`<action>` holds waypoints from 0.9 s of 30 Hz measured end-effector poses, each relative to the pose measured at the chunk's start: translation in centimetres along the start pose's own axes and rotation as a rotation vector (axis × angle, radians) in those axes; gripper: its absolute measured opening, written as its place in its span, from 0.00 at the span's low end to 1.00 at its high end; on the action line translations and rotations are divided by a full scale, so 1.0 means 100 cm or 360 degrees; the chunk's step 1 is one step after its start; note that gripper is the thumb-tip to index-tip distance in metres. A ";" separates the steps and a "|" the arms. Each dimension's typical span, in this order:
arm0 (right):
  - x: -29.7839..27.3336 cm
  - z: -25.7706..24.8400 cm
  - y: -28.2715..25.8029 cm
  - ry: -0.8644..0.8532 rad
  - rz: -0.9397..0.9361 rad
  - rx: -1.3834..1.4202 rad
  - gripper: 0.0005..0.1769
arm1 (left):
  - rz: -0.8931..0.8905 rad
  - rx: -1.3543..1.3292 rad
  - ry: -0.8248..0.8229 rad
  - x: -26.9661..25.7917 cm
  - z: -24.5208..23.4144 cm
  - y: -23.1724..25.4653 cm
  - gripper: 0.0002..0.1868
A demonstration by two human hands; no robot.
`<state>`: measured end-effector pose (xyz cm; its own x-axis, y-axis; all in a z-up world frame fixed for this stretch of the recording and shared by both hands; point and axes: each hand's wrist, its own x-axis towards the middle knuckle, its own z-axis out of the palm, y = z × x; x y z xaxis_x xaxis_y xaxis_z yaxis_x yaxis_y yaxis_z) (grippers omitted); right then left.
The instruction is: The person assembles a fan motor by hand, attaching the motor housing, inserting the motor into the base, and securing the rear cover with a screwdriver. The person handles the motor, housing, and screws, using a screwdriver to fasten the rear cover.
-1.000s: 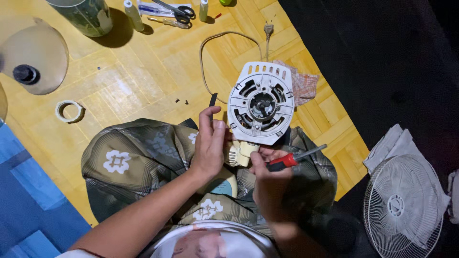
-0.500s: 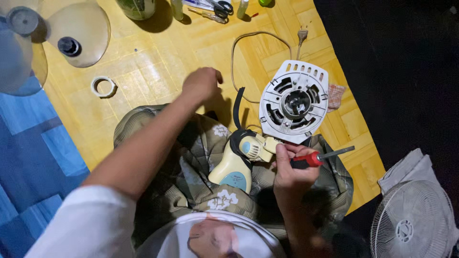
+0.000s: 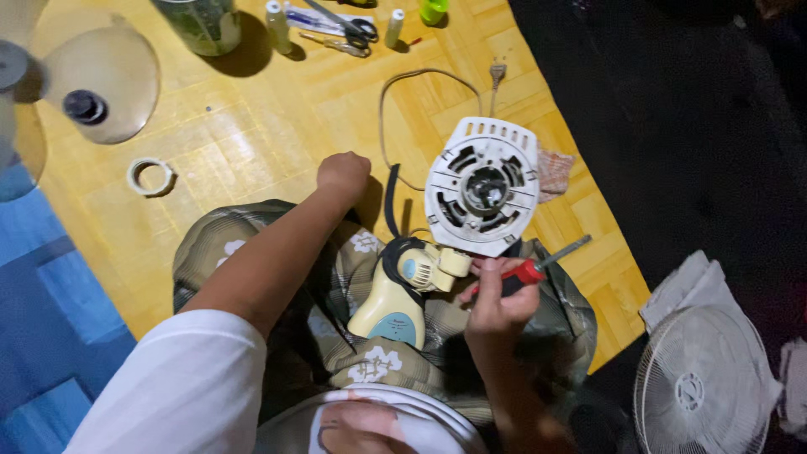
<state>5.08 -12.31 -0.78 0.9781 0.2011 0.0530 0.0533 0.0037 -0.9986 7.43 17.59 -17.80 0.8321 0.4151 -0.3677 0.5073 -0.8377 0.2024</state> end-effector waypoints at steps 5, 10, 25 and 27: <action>-0.003 -0.003 0.010 0.0002 -0.0036 0.0104 0.07 | 0.0080 0.0071 0.0013 0.000 0.008 -0.004 0.12; -0.003 -0.003 0.016 -0.0011 0.0061 0.0142 0.07 | 0.0058 0.0169 -0.0031 0.000 0.005 -0.006 0.12; 0.003 -0.013 0.014 -0.0231 0.0077 0.0130 0.06 | 0.0185 -0.2468 0.0510 -0.044 -0.112 0.026 0.11; 0.005 -0.012 0.015 -0.0226 0.0136 0.0124 0.05 | 0.0466 -0.2664 0.0495 -0.050 -0.132 0.048 0.11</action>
